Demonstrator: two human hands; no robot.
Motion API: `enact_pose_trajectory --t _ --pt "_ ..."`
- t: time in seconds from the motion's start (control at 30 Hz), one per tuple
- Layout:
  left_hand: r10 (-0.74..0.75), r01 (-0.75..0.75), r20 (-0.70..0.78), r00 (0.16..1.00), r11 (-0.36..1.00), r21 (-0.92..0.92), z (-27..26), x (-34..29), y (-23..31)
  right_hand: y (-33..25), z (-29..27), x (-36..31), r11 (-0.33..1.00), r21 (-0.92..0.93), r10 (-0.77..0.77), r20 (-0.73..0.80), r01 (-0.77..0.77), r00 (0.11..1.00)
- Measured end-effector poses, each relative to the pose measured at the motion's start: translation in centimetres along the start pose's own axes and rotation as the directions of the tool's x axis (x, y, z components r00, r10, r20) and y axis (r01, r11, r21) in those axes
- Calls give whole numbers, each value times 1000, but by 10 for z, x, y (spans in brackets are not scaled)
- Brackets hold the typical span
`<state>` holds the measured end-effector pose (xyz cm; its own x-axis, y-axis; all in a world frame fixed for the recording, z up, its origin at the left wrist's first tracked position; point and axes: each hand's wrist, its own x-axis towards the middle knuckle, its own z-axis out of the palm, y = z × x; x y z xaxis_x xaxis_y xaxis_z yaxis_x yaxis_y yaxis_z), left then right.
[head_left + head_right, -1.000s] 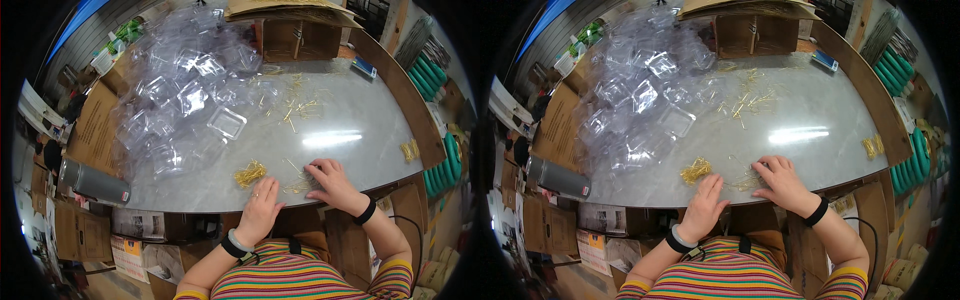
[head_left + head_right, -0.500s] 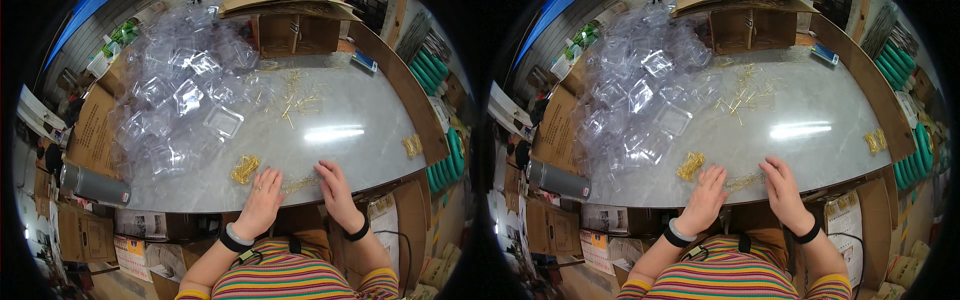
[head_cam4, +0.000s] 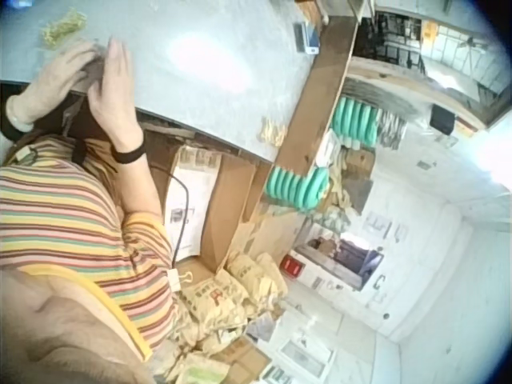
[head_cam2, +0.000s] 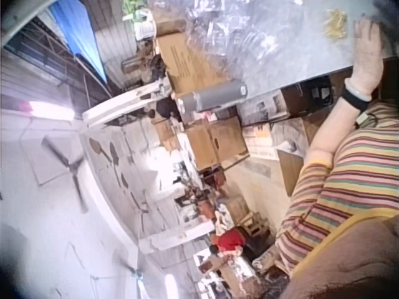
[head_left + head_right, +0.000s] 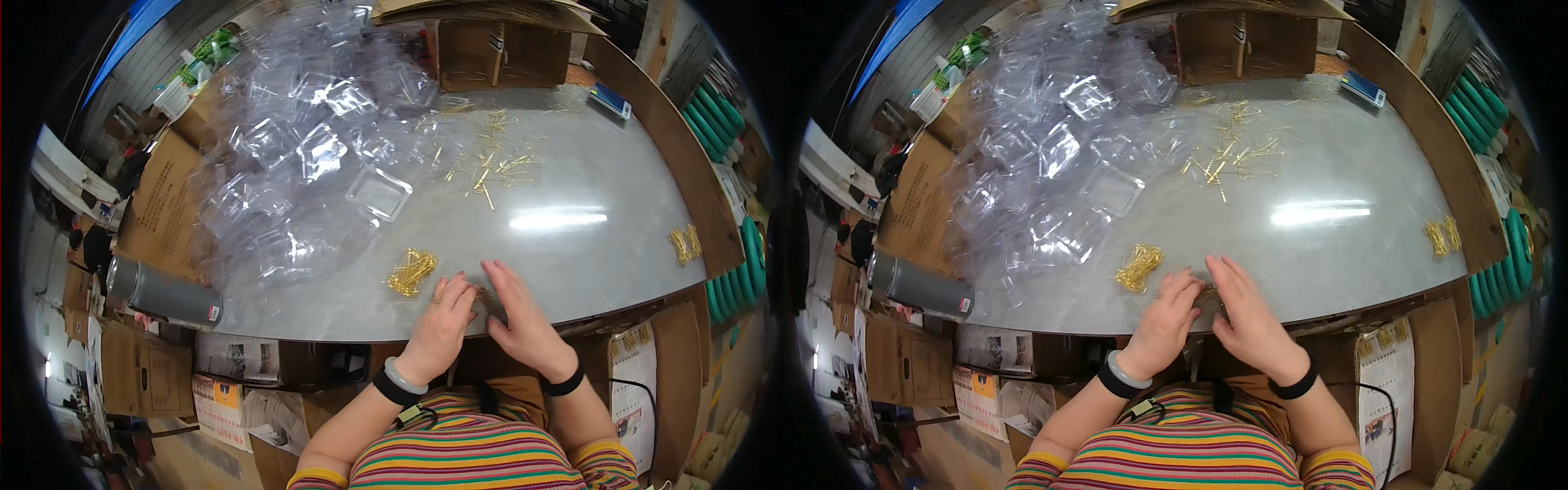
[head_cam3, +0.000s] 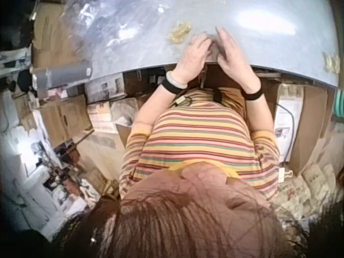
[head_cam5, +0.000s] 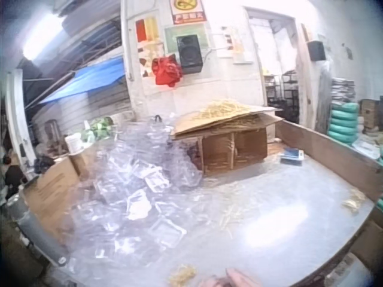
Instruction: Gathering and counting small gold-colored metal pins on a workstation.
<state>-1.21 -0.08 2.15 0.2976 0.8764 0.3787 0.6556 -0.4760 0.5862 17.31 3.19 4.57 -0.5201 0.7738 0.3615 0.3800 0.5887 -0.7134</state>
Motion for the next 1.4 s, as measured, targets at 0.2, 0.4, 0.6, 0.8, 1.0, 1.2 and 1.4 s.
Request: enact_pose_trajectory --t 0.2,0.4,0.6,0.8,1.0,1.2,1.4 --pt "-73 74 -135 988 997 -1 16 -2 4 9 -4 0 985 -169 -14 98 30 995" --pt "-137 122 -130 982 985 -122 13 0 15 2 11 -19 994 -64 78 -152 -88 985" --pt "-107 98 -24 994 966 -240 -3 -4 10 -9 38 -21 998 -31 49 -163 -55 985" --pt "-149 128 -76 986 964 -233 -2 -6 10 -8 22 -5 999 -37 10 -143 -15 990" --pt "-118 103 -125 985 987 -121 2 -11 12 1 22 -12 941 -320 -140 -68 112 988" --pt "-11 22 -171 985 998 63 -2 -15 13 4 23 -26 946 -308 -136 -92 102 986" --pt "21 -23 -156 987 1000 -9 -6 -15 7 -2 13 -34 903 -422 -159 -158 79 975"
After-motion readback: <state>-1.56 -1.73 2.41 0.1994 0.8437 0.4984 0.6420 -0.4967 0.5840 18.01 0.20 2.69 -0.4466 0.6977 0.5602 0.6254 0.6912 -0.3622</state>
